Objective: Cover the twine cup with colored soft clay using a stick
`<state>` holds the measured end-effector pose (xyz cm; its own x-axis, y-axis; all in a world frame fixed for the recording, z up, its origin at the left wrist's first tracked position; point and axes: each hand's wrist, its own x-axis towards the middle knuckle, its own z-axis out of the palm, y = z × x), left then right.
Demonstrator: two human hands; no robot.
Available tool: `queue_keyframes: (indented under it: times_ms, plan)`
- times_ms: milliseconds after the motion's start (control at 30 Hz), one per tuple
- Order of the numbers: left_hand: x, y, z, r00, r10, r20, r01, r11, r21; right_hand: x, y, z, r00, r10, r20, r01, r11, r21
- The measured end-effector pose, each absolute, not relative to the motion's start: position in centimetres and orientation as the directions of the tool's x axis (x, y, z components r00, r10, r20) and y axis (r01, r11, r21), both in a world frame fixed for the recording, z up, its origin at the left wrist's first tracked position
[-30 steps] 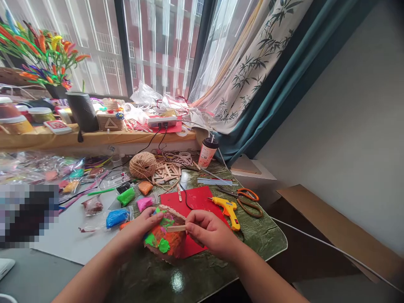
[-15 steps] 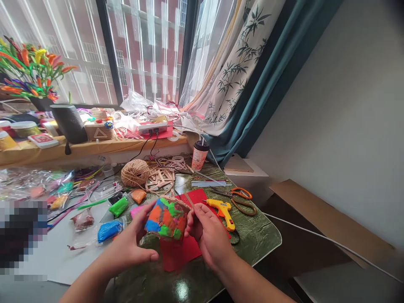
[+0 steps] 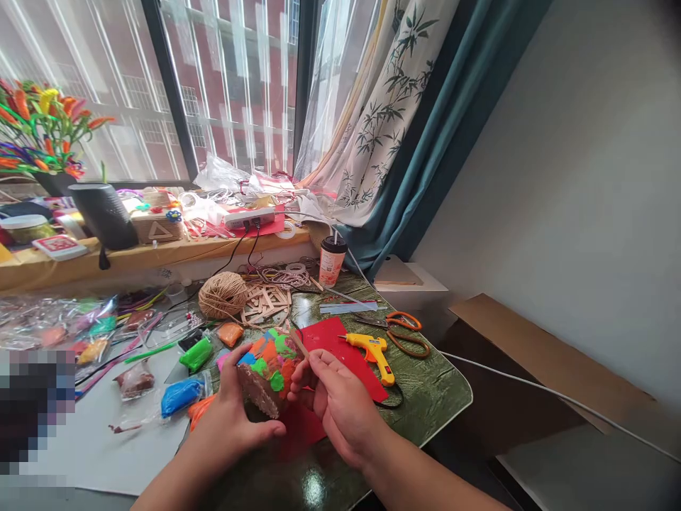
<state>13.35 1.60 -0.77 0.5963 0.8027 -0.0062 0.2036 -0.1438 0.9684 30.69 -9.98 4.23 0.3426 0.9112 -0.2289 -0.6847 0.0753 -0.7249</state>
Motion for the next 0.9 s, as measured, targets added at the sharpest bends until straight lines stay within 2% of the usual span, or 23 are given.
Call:
queue_keyframes:
  times_ms: [133,233,367,500,600,767,900]
  plan:
    - [13.6,0.8,-0.8,0.502,0.864,0.033,0.308,-0.214,0.927,31.0,-9.9,4.2,0.276,0.935,-0.220,-0.575,-0.023,-0.818]
    - [13.7,0.8,-0.6,0.495,0.866,0.069,0.264,-0.225,0.938,31.4,-9.9,3.9,0.253,0.938,-0.237,-0.473,-0.094,-0.876]
    - [13.6,0.6,-0.1,0.454,0.885,0.106,0.239,-0.236,0.942,31.0,-10.1,3.3,0.230,0.921,-0.314,-0.437,-0.190,-0.879]
    - [13.5,0.4,0.4,0.451,0.873,0.186,0.235,-0.317,0.919,30.5,-10.2,2.7,0.291,0.917,-0.272,-0.324,-0.173,-0.930]
    - [13.3,0.3,0.5,0.459,0.871,0.176,0.235,-0.309,0.922,30.9,-10.1,2.6,0.289,0.927,-0.239,-0.235,-0.173,-0.956]
    - [13.1,0.5,0.1,0.478,0.857,0.193,0.269,-0.352,0.896,31.8,-9.9,2.9,0.201,0.931,-0.304,-0.291,-0.239,-0.926]
    - [12.7,1.2,-0.4,0.524,0.828,0.198,0.311,-0.402,0.861,31.8,-9.8,2.9,0.208,0.923,-0.324,-0.332,-0.245,-0.911]
